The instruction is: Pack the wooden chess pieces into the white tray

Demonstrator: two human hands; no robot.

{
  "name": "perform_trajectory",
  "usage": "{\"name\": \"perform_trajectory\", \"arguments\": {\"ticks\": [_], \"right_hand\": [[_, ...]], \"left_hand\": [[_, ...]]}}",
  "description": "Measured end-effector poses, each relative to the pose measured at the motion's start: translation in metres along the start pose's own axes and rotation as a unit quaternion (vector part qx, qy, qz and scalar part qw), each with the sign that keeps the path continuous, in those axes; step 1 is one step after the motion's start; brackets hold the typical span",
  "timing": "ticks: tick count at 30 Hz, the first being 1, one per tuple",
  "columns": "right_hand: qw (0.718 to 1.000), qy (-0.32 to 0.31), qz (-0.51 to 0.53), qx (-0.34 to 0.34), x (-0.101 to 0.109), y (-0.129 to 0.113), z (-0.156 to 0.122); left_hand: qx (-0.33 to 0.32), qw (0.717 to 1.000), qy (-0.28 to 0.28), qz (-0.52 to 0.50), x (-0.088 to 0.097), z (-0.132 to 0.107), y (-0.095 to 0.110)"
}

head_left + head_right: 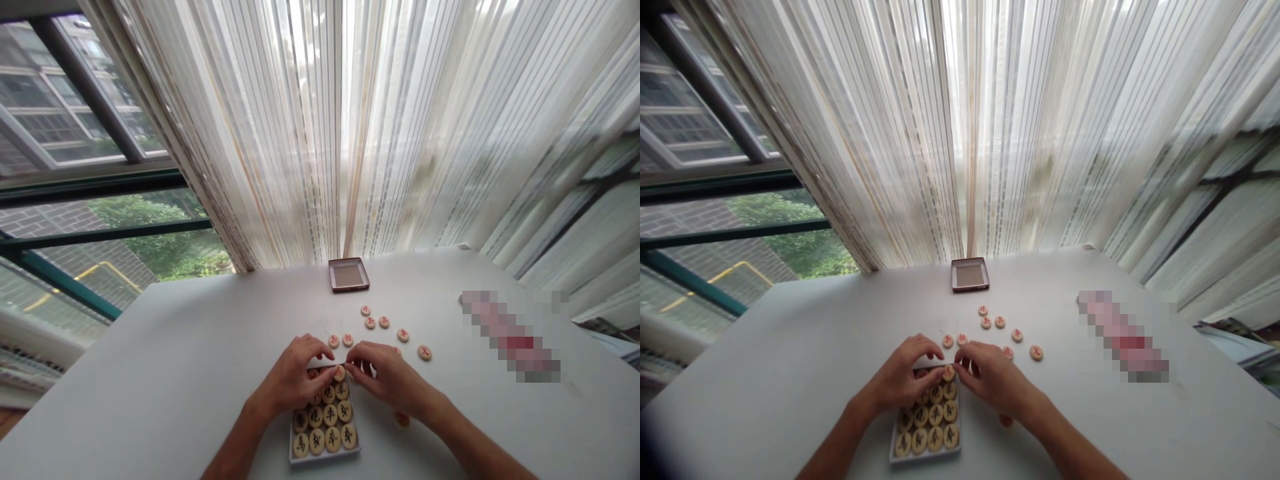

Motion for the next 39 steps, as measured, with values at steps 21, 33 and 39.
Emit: {"name": "perform_trajectory", "arguments": {"ticks": [21,33,39], "right_hand": [[0.993,0.107,-0.038,-0.006,0.034,0.022,0.003],[0.992,0.005,-0.094,0.080,-0.027,-0.008,0.016],[0.991,0.014,-0.098,0.092,-0.031,-0.003,0.017]], "left_hand": [[0.167,0.970,-0.137,-0.109,0.035,-0.013,-0.034],[0.142,0.979,-0.121,-0.079,0.031,-0.012,-0.033],[0.161,0.974,-0.129,-0.093,0.036,-0.013,-0.037]]}}
Point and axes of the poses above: each hand's wrist, its own z-axis towards the middle knuckle, its own x-axis out of the back of the hand, y = z × x, the point moved 2 cm from there along z, towards the middle knuckle, and after that the axes turned 8 degrees about -z, right-handed, at the moved point
